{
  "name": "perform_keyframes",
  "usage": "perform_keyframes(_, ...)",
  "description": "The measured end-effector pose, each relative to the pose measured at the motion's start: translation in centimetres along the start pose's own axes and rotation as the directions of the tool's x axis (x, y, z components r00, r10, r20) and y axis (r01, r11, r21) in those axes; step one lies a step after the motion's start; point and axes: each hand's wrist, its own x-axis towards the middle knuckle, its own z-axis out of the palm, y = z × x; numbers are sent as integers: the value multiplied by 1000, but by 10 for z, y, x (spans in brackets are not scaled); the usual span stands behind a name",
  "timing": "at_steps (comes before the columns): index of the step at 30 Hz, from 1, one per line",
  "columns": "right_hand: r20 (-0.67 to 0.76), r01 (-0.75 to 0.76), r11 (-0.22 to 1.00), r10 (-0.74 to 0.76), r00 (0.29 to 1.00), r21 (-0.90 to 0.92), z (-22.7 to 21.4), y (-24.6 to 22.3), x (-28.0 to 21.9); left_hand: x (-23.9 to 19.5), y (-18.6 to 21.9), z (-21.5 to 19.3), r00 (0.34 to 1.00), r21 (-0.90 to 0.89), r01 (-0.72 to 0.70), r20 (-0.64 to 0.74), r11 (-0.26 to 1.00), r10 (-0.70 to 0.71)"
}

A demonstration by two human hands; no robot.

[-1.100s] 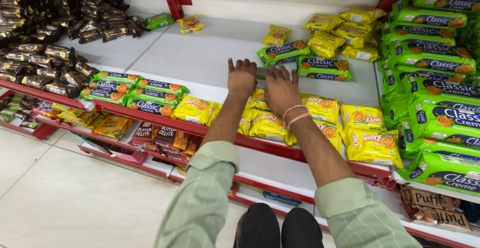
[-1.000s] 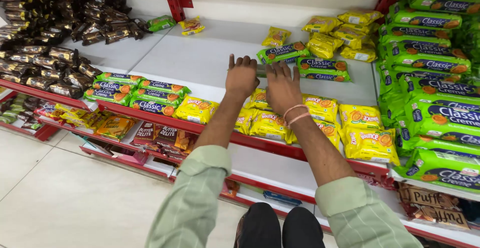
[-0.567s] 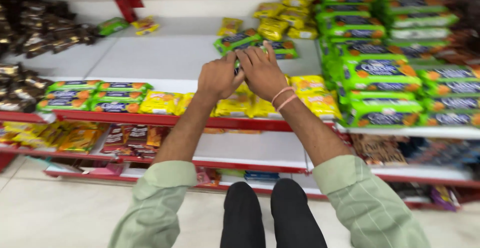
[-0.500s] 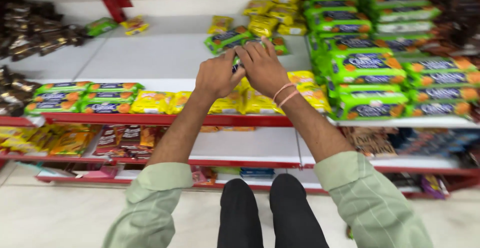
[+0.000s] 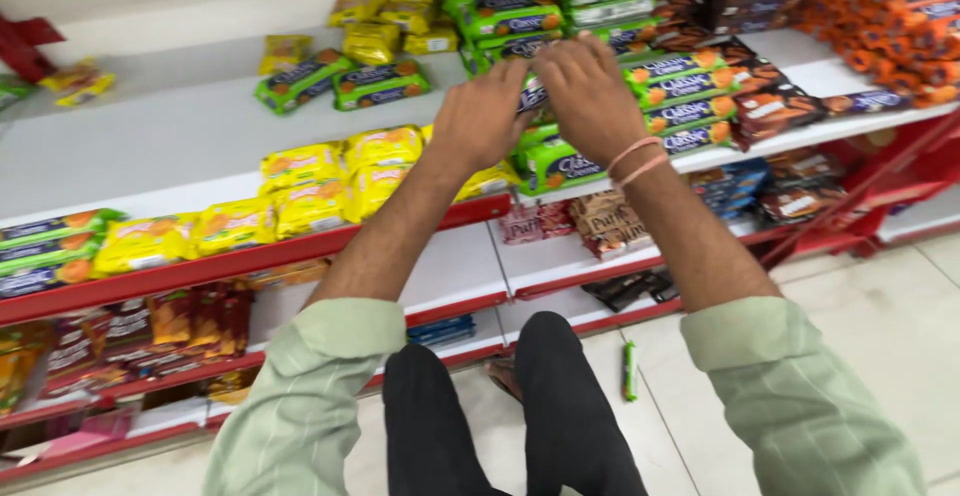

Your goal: Organize biscuit packets on the shelf in a store.

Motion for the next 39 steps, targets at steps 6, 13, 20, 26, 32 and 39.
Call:
perform_keyframes(6,46,-120,993,119,992,15,-32,60,-63,44,65,48,999,-39,-22,40,999,24)
perform_keyframes(13,134,-226,972,234,963,-71,-37,108,-106,75,86,113,993,-23,-81,-83,996,79)
perform_keyframes(20,167,-244,965,258,952,-99,-12,142,-115,95,89,139,996,58,-42,-80,997,46)
perform_keyframes(26,192,-301,953,304,933,-45,9,165,-117,111,83,159,995,96,-10,-101,995,20)
perform_keyframes(32,235,-313,948,317,919,-54,18,177,-117,120,84,171,998,57,34,-52,998,-31)
perform_keyframes(39,249,-309,946,324,913,-100,34,188,-128,128,82,193,997,53,74,-7,996,-74)
